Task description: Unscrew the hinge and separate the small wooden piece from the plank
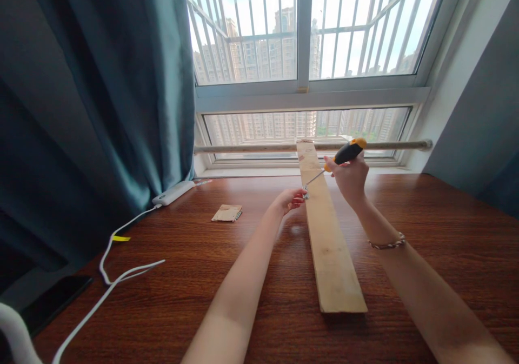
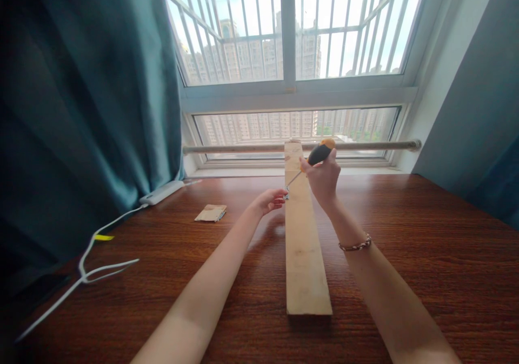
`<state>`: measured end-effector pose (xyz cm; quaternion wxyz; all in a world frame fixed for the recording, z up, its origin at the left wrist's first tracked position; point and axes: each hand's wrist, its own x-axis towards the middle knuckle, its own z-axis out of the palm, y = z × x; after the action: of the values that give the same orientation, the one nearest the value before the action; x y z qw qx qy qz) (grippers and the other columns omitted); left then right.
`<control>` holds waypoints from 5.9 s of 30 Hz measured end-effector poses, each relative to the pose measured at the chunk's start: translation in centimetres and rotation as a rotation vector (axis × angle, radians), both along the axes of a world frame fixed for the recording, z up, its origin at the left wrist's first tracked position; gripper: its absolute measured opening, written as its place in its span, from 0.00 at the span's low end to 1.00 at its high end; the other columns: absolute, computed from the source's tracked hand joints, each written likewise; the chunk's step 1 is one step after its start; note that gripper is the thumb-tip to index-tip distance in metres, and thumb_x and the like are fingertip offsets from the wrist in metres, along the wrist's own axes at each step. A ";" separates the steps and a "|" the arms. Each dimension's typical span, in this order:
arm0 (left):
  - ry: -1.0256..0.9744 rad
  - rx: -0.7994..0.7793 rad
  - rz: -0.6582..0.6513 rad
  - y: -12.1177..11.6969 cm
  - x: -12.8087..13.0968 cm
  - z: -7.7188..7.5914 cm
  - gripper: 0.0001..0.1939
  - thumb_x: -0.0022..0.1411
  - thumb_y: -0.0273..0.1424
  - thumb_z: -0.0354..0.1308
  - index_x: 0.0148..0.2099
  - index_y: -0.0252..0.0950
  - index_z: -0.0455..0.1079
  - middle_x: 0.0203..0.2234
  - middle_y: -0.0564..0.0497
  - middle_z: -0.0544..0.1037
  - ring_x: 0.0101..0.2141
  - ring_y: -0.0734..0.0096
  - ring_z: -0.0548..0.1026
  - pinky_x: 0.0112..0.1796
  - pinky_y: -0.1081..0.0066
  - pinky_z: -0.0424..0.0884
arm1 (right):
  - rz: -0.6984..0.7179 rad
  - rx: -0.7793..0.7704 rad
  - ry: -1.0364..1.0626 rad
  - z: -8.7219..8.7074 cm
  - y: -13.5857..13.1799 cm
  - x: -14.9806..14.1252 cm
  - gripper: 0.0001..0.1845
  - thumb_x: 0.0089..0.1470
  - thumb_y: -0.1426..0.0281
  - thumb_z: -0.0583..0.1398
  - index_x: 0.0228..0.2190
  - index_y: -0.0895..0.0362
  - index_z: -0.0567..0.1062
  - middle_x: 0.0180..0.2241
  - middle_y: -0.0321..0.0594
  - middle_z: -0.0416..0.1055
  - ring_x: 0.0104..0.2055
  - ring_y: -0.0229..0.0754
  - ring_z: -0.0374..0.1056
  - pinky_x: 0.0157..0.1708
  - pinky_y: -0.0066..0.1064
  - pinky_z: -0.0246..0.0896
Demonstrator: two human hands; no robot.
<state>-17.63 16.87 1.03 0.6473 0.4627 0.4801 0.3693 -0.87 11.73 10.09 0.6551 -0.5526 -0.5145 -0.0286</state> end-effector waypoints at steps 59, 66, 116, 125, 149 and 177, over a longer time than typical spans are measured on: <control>-0.144 -0.075 -0.020 0.0 0.1 0.0 0.05 0.49 0.27 0.59 0.31 0.34 0.67 0.21 0.54 0.71 0.19 0.81 0.65 0.22 0.79 0.60 | 0.200 -0.136 -0.152 1.4 -1.3 -0.6 0.22 0.38 0.54 0.65 0.27 0.57 0.67 0.24 0.38 0.72 0.19 0.39 0.67 0.24 0.32 0.63; -0.162 -0.072 -0.035 -0.1 0.1 0.2 0.05 0.49 0.26 0.59 0.32 0.32 0.68 0.23 0.52 0.72 0.19 0.82 0.65 0.22 0.79 0.61 | 0.359 -0.128 0.039 2.4 -2.2 -0.4 0.29 0.36 0.50 0.65 0.31 0.59 0.65 0.22 0.35 0.69 0.12 0.33 0.62 0.09 0.23 0.52; -0.180 -0.183 0.082 -0.5 0.5 0.3 0.04 0.49 0.27 0.60 0.28 0.33 0.67 0.22 0.54 0.71 0.17 0.83 0.65 0.18 0.80 0.61 | 0.204 -0.782 -0.619 -4.6 4.7 3.8 0.19 0.53 0.58 0.55 0.39 0.57 0.75 0.40 0.43 0.74 0.39 0.38 0.69 0.35 0.24 0.60; -0.199 -0.144 0.062 -0.5 0.6 0.1 0.02 0.50 0.27 0.58 0.29 0.33 0.70 0.21 0.54 0.71 0.17 0.83 0.64 0.18 0.80 0.59 | 0.825 -0.654 -0.378 -6.0 3.7 -0.2 0.16 0.36 0.60 0.65 0.26 0.60 0.79 0.18 0.32 0.67 0.22 0.30 0.57 0.22 0.22 0.48; -0.178 -0.086 0.055 -0.1 0.5 -0.4 0.04 0.48 0.28 0.60 0.30 0.34 0.69 0.22 0.54 0.69 0.18 0.83 0.65 0.19 0.80 0.58 | 0.493 -0.477 -0.129 -7.7 4.4 -0.8 0.22 0.42 0.57 0.61 0.34 0.60 0.79 0.29 0.41 0.75 0.30 0.37 0.67 0.28 0.25 0.57; -0.179 -0.100 0.043 0.2 0.6 -0.6 0.06 0.49 0.27 0.62 0.32 0.33 0.70 0.22 0.54 0.71 0.19 0.82 0.66 0.20 0.79 0.60 | 0.287 -0.451 -0.585 -6.8 2.5 -2.7 0.13 0.55 0.68 0.53 0.34 0.58 0.76 0.36 0.43 0.69 0.33 0.37 0.63 0.28 0.26 0.50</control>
<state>-17.05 17.07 0.45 0.7019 0.3846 0.4477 0.3986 -3.52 14.25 3.31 0.3406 -0.5735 -0.7448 0.0207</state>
